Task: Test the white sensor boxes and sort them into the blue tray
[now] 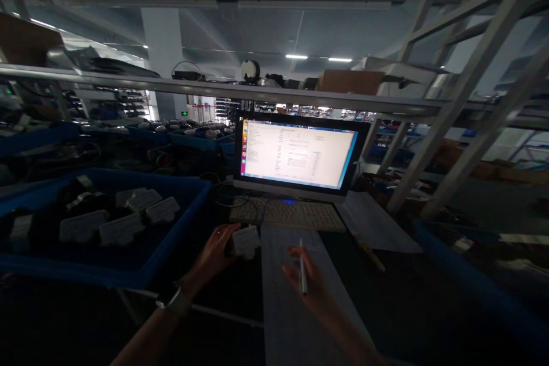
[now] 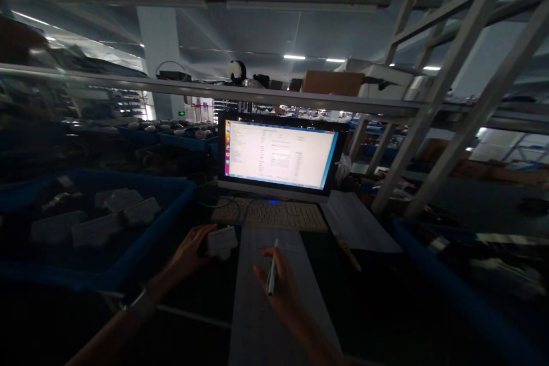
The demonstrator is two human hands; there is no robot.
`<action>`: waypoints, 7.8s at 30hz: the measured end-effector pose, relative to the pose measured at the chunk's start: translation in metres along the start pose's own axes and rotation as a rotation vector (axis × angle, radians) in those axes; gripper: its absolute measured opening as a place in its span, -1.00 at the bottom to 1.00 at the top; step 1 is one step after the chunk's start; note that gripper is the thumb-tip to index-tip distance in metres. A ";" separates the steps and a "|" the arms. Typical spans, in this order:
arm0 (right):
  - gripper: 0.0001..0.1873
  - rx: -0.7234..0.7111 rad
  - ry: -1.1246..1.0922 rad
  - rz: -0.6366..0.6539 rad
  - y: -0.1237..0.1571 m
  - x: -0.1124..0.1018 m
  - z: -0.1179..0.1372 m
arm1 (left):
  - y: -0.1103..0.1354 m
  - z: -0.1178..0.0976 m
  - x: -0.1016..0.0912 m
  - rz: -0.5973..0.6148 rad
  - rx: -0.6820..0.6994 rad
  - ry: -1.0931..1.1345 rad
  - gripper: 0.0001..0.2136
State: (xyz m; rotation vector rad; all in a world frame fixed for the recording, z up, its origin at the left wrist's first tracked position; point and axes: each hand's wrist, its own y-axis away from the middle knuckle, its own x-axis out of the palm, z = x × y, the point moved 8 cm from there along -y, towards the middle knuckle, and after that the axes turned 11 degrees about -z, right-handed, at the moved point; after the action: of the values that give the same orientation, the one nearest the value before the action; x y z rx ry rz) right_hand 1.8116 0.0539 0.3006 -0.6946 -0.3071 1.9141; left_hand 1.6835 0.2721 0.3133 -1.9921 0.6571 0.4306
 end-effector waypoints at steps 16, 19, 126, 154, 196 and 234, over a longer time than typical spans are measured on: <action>-0.66 -0.042 0.335 0.056 0.001 -0.077 -0.049 | 0.022 -0.030 0.004 -0.145 0.213 -0.195 -0.75; -0.61 0.073 0.201 -0.100 -0.023 -0.099 -0.057 | 0.019 -0.024 0.007 -0.133 0.215 -0.198 -0.76; -0.73 0.671 -0.973 -0.573 -0.041 -0.153 -0.155 | 0.003 -0.030 0.006 -0.200 0.381 -0.110 -0.70; -0.31 0.593 -0.904 -0.389 -0.044 -0.130 -0.105 | 0.003 -0.028 0.010 -0.172 0.354 -0.094 -0.67; -0.81 0.653 -0.787 -0.580 -0.041 -0.154 -0.159 | -0.004 0.026 -0.040 -0.406 -0.317 -0.431 -0.68; -0.66 0.420 -0.563 -0.689 -0.034 -0.220 -0.120 | -0.016 0.022 0.009 -0.242 -0.473 0.334 -0.62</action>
State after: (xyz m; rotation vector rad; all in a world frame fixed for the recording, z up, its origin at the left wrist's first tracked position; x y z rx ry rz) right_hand 1.9742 -0.1392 0.2941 0.2342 -0.4099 1.3937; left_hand 1.6999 0.2953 0.3094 -2.5938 0.5373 0.1072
